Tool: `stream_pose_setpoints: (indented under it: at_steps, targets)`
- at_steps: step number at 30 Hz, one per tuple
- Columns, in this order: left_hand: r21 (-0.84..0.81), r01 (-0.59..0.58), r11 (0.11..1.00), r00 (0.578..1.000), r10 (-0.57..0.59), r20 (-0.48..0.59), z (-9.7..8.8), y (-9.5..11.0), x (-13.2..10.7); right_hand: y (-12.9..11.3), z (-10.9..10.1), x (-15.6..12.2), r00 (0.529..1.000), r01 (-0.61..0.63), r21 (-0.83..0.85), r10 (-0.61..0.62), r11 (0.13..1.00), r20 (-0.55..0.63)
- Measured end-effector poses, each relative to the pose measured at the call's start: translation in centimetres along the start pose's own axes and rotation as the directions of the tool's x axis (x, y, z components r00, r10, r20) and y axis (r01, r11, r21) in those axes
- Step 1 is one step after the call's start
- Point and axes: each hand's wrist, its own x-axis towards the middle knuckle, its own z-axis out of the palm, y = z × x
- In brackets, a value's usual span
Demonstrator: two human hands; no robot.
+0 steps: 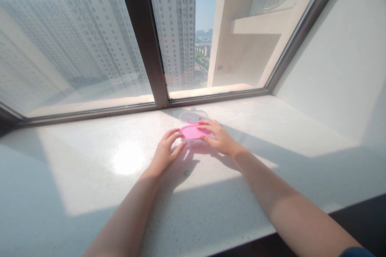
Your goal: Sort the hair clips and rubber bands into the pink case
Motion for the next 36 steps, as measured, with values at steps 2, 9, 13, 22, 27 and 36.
stream_pose_setpoints:
  at_steps: [2, 9, 13, 22, 27, 36]
  targets:
    - [0.004, -0.006, 1.000, 1.000, 0.006, -0.008, -0.1, 0.2, 0.0, 0.0, 0.0, 0.0, 1.000, 0.001, 0.020, -0.001, 1.000, -0.007]
    - [-0.038, -0.001, 0.999, 1.000, 0.000, -0.012, -0.1, 0.4, -0.1, 0.1, 0.1, 0.0, 1.000, 0.016, 0.069, -0.017, 0.998, 0.021]
    - [-0.059, 0.019, 0.998, 0.999, -0.021, -0.029, -0.1, 0.3, 0.0, 0.1, 0.0, 0.0, 0.999, 0.024, 0.098, -0.028, 0.995, 0.036]
    - [-0.023, 0.017, 1.000, 0.999, -0.018, -0.049, 0.0, -0.2, 0.1, 0.0, 0.0, -0.1, 0.999, 0.015, 0.105, -0.020, 0.994, 0.048]
    - [0.006, 0.019, 1.000, 0.999, -0.018, -0.044, -0.1, -0.2, 0.0, -0.1, -0.1, -0.1, 0.998, 0.008, 0.099, -0.013, 0.995, 0.054]
    - [0.043, 0.009, 0.999, 0.999, -0.007, -0.043, -0.5, 0.3, 0.0, -0.9, -0.6, 0.0, 0.993, -0.016, 0.019, 0.014, 1.000, 0.118]
